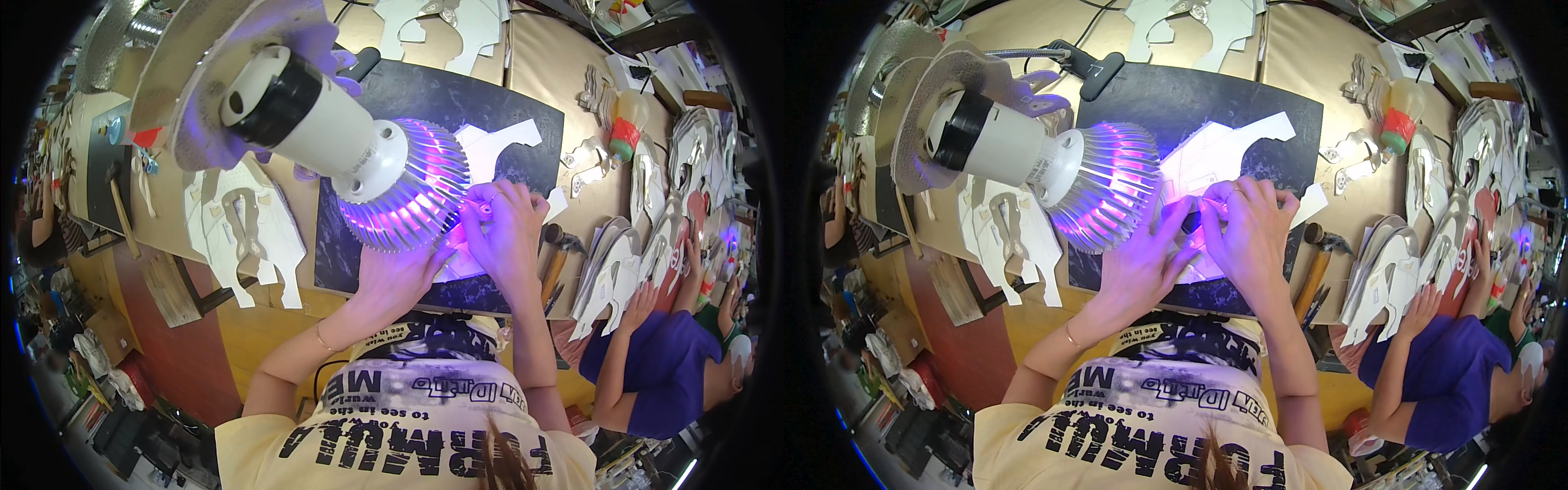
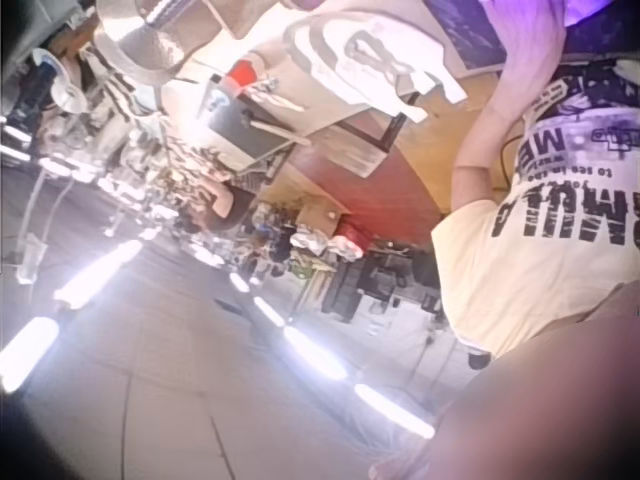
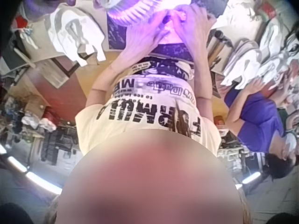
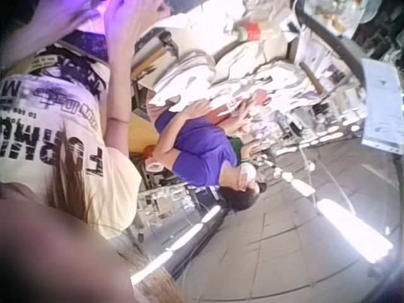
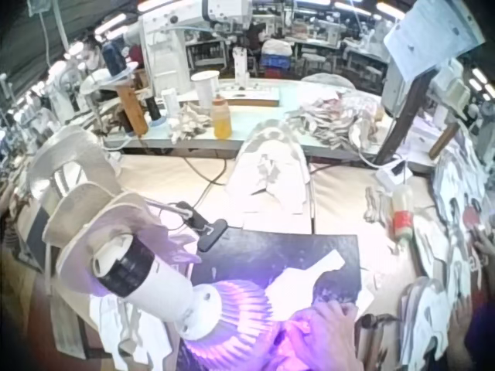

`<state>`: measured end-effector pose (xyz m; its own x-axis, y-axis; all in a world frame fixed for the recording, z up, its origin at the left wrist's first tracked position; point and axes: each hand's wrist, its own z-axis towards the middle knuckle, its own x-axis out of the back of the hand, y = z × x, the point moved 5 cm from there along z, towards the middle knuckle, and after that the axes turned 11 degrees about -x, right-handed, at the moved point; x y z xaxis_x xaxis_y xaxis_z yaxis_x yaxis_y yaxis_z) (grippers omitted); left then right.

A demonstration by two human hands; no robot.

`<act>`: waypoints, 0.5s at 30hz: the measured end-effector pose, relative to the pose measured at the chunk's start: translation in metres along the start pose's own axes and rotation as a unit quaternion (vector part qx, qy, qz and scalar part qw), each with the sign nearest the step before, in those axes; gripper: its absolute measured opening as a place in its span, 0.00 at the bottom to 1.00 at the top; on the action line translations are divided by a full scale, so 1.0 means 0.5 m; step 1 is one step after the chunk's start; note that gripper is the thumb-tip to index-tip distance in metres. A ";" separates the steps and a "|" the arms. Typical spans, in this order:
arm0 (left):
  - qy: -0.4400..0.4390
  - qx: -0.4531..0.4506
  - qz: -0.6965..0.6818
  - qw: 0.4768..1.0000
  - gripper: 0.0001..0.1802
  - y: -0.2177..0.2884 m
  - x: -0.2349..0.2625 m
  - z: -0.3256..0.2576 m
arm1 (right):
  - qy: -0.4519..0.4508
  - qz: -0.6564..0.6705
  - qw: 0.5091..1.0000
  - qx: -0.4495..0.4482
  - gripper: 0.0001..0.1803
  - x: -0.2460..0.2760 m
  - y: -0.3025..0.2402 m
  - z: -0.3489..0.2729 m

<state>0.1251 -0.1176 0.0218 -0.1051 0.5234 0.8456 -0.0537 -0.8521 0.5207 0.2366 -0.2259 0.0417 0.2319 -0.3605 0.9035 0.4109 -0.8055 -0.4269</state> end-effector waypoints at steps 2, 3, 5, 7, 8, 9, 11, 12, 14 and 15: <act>0.002 0.006 0.016 1.000 0.35 -0.001 -0.007 0.004 | -0.014 -0.001 1.000 0.004 0.10 -0.001 0.001 0.004; -0.009 0.017 0.007 1.000 0.35 -0.003 -0.014 0.005 | -0.020 -0.001 1.000 0.005 0.09 -0.001 0.001 0.005; -0.037 0.038 -0.004 0.999 0.34 -0.001 -0.023 -0.003 | -0.032 -0.001 0.999 0.008 0.09 -0.001 0.000 0.008; -0.014 0.020 0.037 0.999 0.33 0.010 -0.023 -0.006 | -0.045 -0.003 0.999 0.012 0.09 -0.002 -0.001 0.011; 0.000 0.008 0.051 0.999 0.33 0.012 -0.022 -0.006 | -0.043 -0.005 0.999 0.017 0.09 -0.001 -0.001 0.013; 0.015 -0.003 0.066 0.998 0.33 0.014 -0.022 -0.006 | -0.041 -0.006 0.999 0.020 0.08 -0.001 -0.002 0.014; 0.015 -0.005 0.056 0.998 0.33 0.014 -0.026 -0.006 | -0.040 -0.007 0.999 0.025 0.08 -0.001 -0.003 0.015; 0.012 -0.004 0.051 0.999 0.33 0.013 -0.028 -0.005 | -0.038 -0.007 0.999 0.027 0.08 -0.001 -0.003 0.015; 0.001 0.002 0.046 0.999 0.34 0.011 -0.031 -0.006 | -0.034 0.004 0.999 0.014 0.09 0.002 0.001 0.012; -0.010 0.007 0.032 0.999 0.34 0.009 -0.032 -0.006 | -0.031 0.015 0.999 -0.001 0.09 0.003 0.005 0.009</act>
<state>0.1233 -0.1300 0.0101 -0.0888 0.4676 0.8795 -0.0327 -0.8839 0.4666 0.2417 -0.2264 0.0421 0.2991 -0.3551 0.8857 0.4003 -0.7958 -0.4543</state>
